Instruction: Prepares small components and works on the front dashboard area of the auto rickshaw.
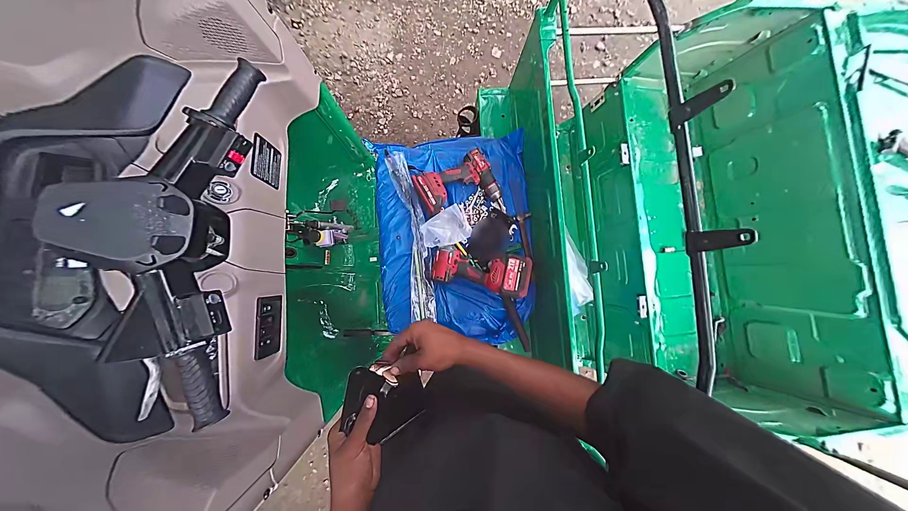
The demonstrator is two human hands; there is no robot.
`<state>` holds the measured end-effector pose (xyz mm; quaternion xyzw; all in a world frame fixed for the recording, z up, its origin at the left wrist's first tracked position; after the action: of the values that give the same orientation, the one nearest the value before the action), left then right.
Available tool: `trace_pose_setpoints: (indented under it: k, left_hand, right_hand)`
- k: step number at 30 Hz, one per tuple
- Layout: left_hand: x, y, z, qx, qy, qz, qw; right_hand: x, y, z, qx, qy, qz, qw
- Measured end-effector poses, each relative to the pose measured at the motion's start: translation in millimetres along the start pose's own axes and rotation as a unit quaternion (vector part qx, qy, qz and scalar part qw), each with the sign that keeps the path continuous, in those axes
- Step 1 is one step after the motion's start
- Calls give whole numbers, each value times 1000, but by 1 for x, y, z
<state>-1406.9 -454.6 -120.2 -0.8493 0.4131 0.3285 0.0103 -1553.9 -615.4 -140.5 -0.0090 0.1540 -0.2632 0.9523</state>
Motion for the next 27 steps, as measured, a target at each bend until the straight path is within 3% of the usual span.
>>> trace_pose_setpoints:
  k: [2, 3, 5, 7, 13, 15, 16, 18, 19, 20, 21, 23, 27]
  left_hand:
    - [2, -7, -6, -6, 11, -10, 1000]
    - [1, -11, -6, -12, 11, -10, 1000]
    - [-3, -18, -7, -17, 5, -5, 1000]
    - [-6, -23, -8, -19, 5, 2, 1000]
    - [-13, -23, -8, -43, 29, 23, 998]
    - [-13, -18, -14, -48, 34, 56, 997]
    - [-12, -15, -17, -48, 34, 78, 995]
    - [-12, -11, -19, -38, 22, 115, 992]
    - [-11, -6, -19, -32, 13, 129, 991]
    - [-8, 1, -19, -23, 4, 135, 991]
    - [-4, 7, -20, -14, -5, 128, 992]
    - [5, 17, -23, 25, -16, 100, 995]
    - [13, 16, -27, 131, -31, 72, 988]
  right_hand:
    - [3, -41, -25, -166, 86, -119, 975]
    - [2, -64, -43, -262, 158, -156, 939]
    - [-4, -100, -81, -375, 276, -174, 867]
    - [-8, -121, -109, -403, 356, -140, 831]
    - [-11, -145, -130, -394, 399, -106, 821]
    - [-4, -136, -104, -400, 358, -126, 834]
    - [2, -125, -83, -393, 292, -145, 860]
    - [10, -85, -40, -246, 116, -152, 950]
    - [13, -57, -22, -80, 48, -115, 989]
    - [16, -29, -7, 109, 15, -43, 993]
    - [18, -2, 3, 254, 8, 35, 967]
    - [18, 37, 8, 396, 2, 99, 913]
    - [10, 56, -9, 429, 0, 46, 902]
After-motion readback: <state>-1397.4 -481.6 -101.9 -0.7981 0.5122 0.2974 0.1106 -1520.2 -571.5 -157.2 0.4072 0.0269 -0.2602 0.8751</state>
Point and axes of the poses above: each hand's wrist, its own x-axis towards the middle knuckle, its own y-axis out of the palm, z = x × y, the point moved 5 cm from there along x, towards the middle knuckle, and after that the axes turned 8 degrees about -x, right-handed, at the moved point
